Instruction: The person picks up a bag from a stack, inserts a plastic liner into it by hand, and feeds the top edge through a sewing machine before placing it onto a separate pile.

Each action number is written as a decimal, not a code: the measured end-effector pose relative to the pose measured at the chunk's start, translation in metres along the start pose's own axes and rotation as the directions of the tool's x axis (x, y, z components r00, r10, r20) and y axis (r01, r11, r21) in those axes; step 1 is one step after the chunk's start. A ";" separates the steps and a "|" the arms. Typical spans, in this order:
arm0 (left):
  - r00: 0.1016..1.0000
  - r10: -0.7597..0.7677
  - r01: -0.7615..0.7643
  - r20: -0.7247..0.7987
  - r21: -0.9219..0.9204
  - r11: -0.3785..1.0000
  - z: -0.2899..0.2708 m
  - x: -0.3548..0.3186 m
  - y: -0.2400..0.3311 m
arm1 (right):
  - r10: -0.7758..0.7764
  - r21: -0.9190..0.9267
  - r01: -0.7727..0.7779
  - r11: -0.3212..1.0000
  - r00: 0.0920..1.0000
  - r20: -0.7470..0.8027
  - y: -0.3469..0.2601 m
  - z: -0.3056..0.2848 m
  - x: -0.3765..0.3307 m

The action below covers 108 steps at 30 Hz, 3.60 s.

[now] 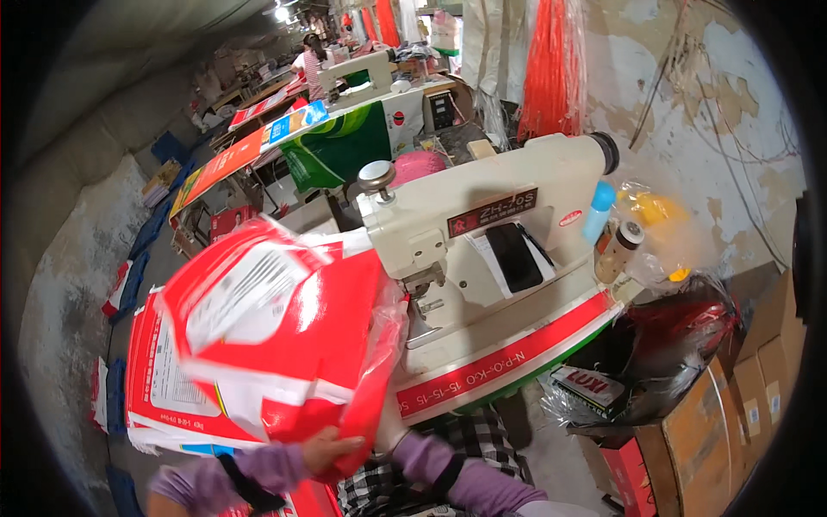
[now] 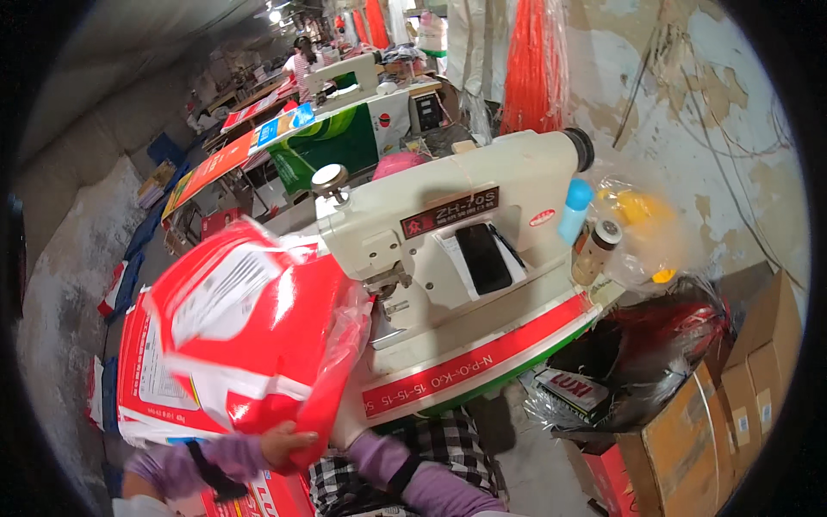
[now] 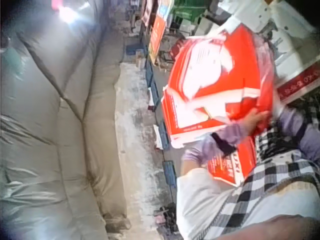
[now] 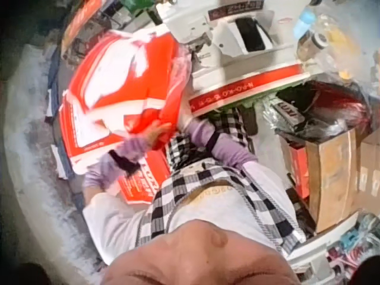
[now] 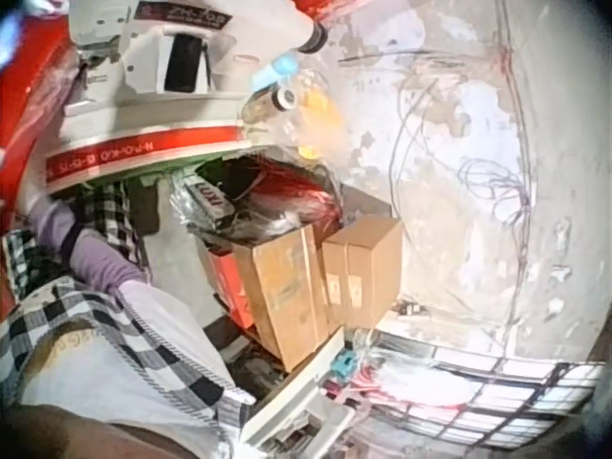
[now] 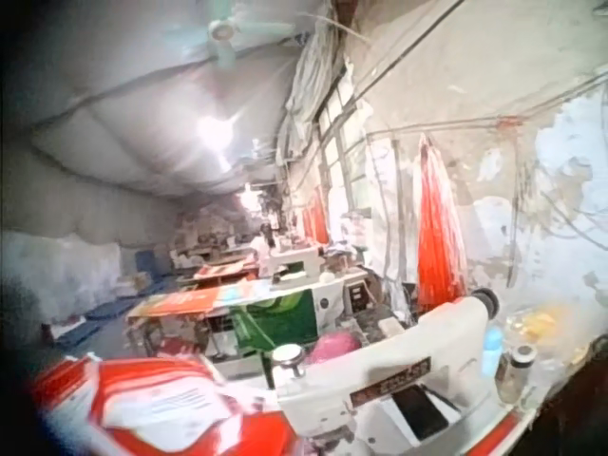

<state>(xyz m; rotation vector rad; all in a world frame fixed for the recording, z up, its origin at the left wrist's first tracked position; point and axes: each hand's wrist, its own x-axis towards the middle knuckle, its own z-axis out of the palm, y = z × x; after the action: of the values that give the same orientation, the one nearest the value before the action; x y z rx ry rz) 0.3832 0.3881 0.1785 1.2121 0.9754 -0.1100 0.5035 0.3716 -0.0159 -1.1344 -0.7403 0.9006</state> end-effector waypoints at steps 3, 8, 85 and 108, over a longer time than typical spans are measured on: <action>0.866 0.494 -0.428 0.079 -0.394 0.814 -0.022 0.002 -0.034 | 0.332 0.590 -0.460 0.663 0.888 0.319 -0.066 0.016 -0.019; 0.962 0.240 -0.273 0.132 0.376 0.885 0.049 -0.013 0.050 | 0.412 0.720 -0.378 0.583 0.901 0.139 -0.155 -0.028 -0.013; 1.000 -0.008 0.010 -0.010 1.000 -0.017 0.054 0.045 0.126 | 0.100 -0.639 -0.082 0.764 0.995 -0.008 -0.180 -0.084 -0.042; 0.987 0.012 -0.163 0.163 0.980 0.115 0.023 0.067 0.059 | 0.298 -0.371 -0.265 0.890 0.954 0.031 -0.183 -0.086 -0.047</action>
<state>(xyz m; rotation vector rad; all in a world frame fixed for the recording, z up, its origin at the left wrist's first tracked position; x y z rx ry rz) 0.4702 0.4201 0.1766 2.5245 0.6219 -0.8902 0.5959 0.2636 0.1349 -1.5696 -0.8506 1.0909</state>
